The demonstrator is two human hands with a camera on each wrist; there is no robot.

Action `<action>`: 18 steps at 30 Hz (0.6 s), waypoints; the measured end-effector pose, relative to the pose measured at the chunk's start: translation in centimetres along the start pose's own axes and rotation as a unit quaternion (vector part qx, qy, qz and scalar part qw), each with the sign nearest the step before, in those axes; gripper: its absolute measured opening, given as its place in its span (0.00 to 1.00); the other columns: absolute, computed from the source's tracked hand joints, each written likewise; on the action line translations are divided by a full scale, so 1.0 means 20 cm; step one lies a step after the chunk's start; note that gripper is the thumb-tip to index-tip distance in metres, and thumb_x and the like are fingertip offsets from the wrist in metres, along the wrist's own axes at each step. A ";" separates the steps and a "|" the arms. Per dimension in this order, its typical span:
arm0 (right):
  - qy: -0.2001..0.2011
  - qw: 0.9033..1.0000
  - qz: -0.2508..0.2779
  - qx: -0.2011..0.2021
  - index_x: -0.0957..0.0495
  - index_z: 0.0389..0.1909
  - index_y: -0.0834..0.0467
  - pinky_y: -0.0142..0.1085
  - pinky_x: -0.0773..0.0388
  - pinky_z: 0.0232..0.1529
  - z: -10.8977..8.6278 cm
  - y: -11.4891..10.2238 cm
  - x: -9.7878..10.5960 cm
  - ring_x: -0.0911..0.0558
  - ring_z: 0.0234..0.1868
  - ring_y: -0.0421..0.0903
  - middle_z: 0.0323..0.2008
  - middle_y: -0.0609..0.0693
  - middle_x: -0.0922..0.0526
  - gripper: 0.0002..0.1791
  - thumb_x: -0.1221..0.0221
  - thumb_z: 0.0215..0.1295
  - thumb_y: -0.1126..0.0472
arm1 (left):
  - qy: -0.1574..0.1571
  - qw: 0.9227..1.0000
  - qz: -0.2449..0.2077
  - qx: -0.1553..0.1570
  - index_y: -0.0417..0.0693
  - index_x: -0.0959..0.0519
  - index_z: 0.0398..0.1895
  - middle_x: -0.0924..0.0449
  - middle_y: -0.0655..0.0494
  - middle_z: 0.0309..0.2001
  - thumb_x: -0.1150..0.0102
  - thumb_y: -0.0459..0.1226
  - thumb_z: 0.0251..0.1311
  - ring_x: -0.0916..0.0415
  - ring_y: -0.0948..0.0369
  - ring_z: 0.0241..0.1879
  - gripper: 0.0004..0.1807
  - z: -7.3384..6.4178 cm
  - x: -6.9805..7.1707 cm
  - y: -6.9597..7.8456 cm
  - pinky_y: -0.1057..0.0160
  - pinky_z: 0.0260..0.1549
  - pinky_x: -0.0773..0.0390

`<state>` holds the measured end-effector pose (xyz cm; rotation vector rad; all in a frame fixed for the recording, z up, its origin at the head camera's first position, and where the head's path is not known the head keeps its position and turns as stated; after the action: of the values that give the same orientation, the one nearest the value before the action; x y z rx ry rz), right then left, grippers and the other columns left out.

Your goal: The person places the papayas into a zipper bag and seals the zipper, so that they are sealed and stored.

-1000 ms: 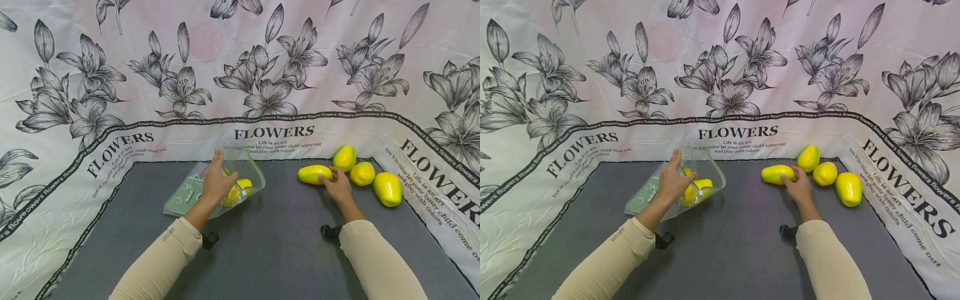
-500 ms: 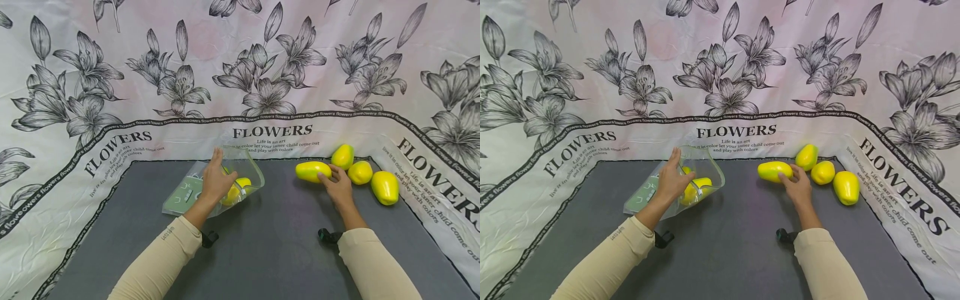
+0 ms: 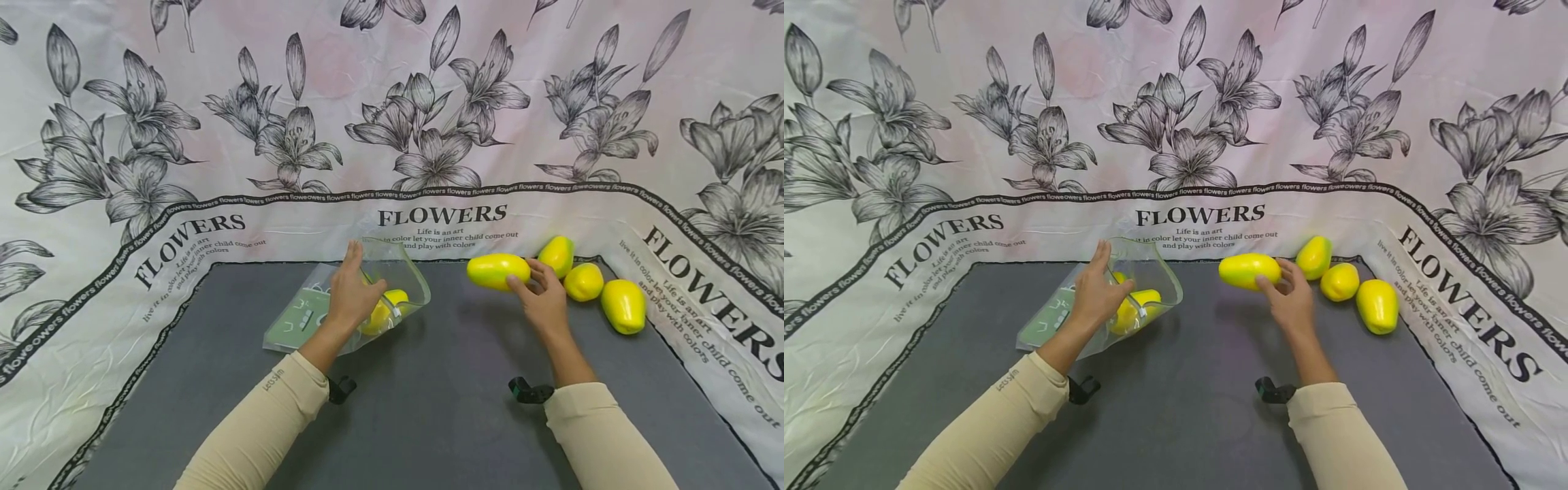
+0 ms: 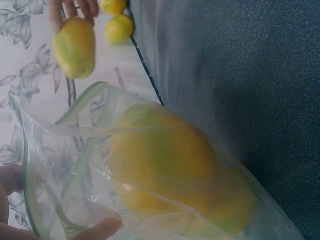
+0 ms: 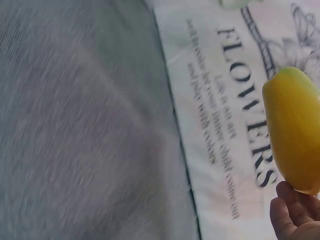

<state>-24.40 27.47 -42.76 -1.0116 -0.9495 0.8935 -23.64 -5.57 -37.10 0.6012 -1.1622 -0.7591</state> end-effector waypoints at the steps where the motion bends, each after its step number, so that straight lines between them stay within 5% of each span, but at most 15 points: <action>1: -0.001 1.000 0.007 0.007 0.35 0.68 0.56 0.29 0.26 0.45 -0.01 -0.02 -0.01 0.24 0.50 0.50 0.60 0.58 0.29 0.35 0.37 0.62 0.49 | 0.000 1.000 -0.001 0.000 0.42 0.48 0.74 0.59 0.55 0.75 0.39 0.36 0.49 0.55 0.49 0.72 0.47 0.00 0.00 0.00 0.50 0.63 0.40; 7: -0.010 0.999 0.033 0.040 0.34 0.67 0.56 0.27 0.26 0.42 -0.04 -0.11 -0.06 0.23 0.45 0.45 0.58 0.58 0.27 0.33 0.36 0.63 0.52 | 0.000 1.000 -0.006 0.002 0.42 0.48 0.75 0.59 0.55 0.76 0.39 0.36 0.49 0.56 0.49 0.72 0.48 -0.01 0.01 0.01 0.50 0.62 0.38; 14: -0.019 0.996 0.047 0.075 0.33 0.66 0.56 0.29 0.24 0.42 -0.06 -0.17 -0.13 0.22 0.46 0.49 0.57 0.57 0.25 0.32 0.36 0.63 0.53 | 0.003 1.000 -0.008 -0.001 0.41 0.48 0.74 0.58 0.55 0.76 0.39 0.34 0.48 0.47 0.48 0.69 0.48 -0.01 0.01 0.01 0.58 0.30 0.26; 18: -0.028 0.995 0.048 0.086 0.33 0.66 0.56 0.29 0.23 0.42 -0.06 -0.19 -0.17 0.22 0.46 0.50 0.57 0.57 0.25 0.32 0.36 0.63 0.53 | 0.002 1.000 -0.010 -0.001 0.41 0.48 0.75 0.59 0.56 0.76 0.40 0.35 0.48 0.47 0.48 0.69 0.47 -0.01 0.01 0.01 0.60 0.25 0.29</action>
<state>-23.72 23.01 -40.11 -0.8953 -0.8608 1.0705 -23.33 -5.60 -36.84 0.6127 -1.1537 -0.7759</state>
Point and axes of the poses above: each hand's wrist, its own z-axis towards the middle knuckle, its own x-axis out of the back of the hand, y = z × x, the point moved 1 cm from there along z, towards the middle knuckle
